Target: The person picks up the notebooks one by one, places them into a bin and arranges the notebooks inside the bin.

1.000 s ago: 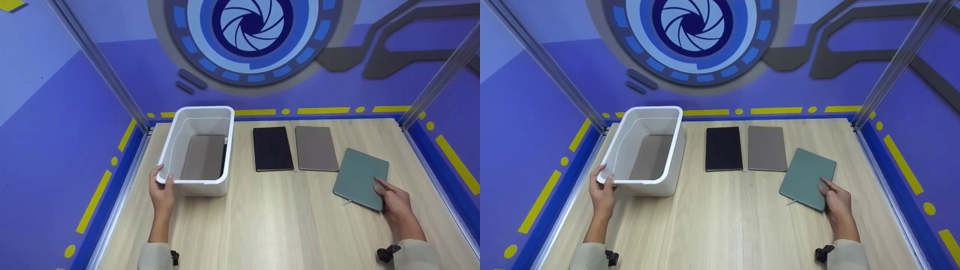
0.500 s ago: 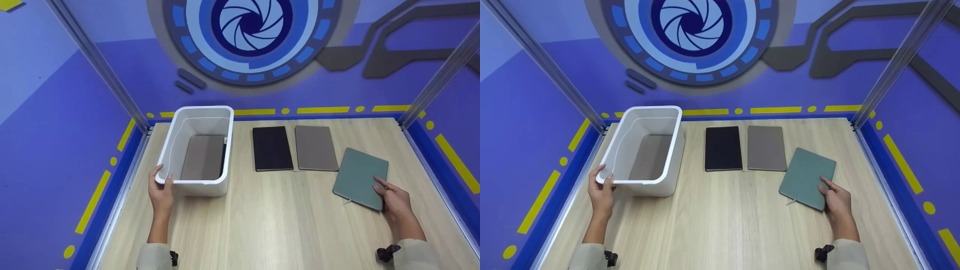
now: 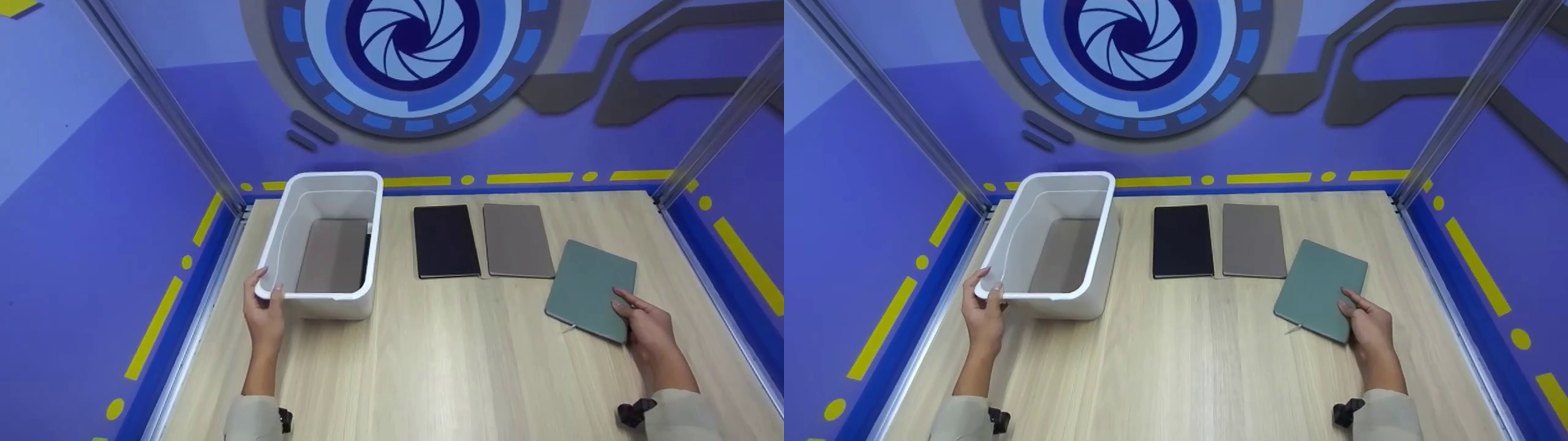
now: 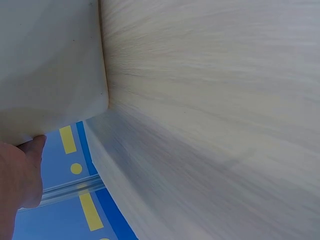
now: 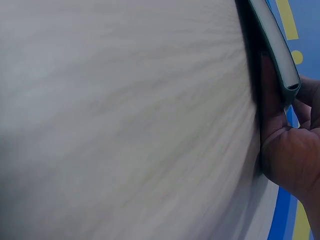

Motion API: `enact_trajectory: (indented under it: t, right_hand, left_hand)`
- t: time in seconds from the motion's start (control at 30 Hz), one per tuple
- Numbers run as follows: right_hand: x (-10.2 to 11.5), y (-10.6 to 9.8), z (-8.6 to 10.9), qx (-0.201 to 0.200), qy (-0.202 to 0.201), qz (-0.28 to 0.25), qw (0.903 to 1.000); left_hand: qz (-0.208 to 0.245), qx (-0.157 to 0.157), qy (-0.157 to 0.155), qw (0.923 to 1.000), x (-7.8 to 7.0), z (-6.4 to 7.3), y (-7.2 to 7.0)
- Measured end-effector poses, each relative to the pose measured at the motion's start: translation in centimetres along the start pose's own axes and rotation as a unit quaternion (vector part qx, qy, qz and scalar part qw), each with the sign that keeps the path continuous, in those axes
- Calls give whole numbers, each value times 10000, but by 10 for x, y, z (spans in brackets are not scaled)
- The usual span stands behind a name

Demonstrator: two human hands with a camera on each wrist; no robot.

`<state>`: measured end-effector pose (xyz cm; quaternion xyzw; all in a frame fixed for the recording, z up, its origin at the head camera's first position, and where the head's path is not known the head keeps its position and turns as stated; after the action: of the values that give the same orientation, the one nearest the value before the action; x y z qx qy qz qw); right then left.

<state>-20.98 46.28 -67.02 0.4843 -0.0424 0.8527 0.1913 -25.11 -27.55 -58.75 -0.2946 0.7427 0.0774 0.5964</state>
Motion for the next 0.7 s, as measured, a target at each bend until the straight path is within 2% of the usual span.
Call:
enact_trajectory:
  t: [0.2, 0.3, 0.5, 0.7]
  right_hand:
    - [1, -2, 3, 180, -28, 382, 9991]
    - [2, -1, 3, 185, -31, 275, 9994]
    - [2, 1, 3, 172, -47, -30, 9998]
    - [0, 1, 2, 117, -43, -16, 9999]
  left_hand:
    - [11, 58, 32, 10000, 0, 0, 0]
    - [-29, 69, 60, 10000, 4, -1, 0]
    - [3, 90, 40, 10000, 3, -1, 0]
    - [-39, 146, -5, 9999, 4, -1, 0]
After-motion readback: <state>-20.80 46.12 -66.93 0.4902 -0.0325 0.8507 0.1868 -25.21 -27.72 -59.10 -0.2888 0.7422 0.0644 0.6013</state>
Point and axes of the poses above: each hand's wrist, its own z-axis away from the middle knuckle, its own y-axis out of the palm, x = y × z, the point moved 4 cm from there along -z, towards the middle knuckle, and after that the axes turned 13 degrees about -z, right-handed, at the moved point
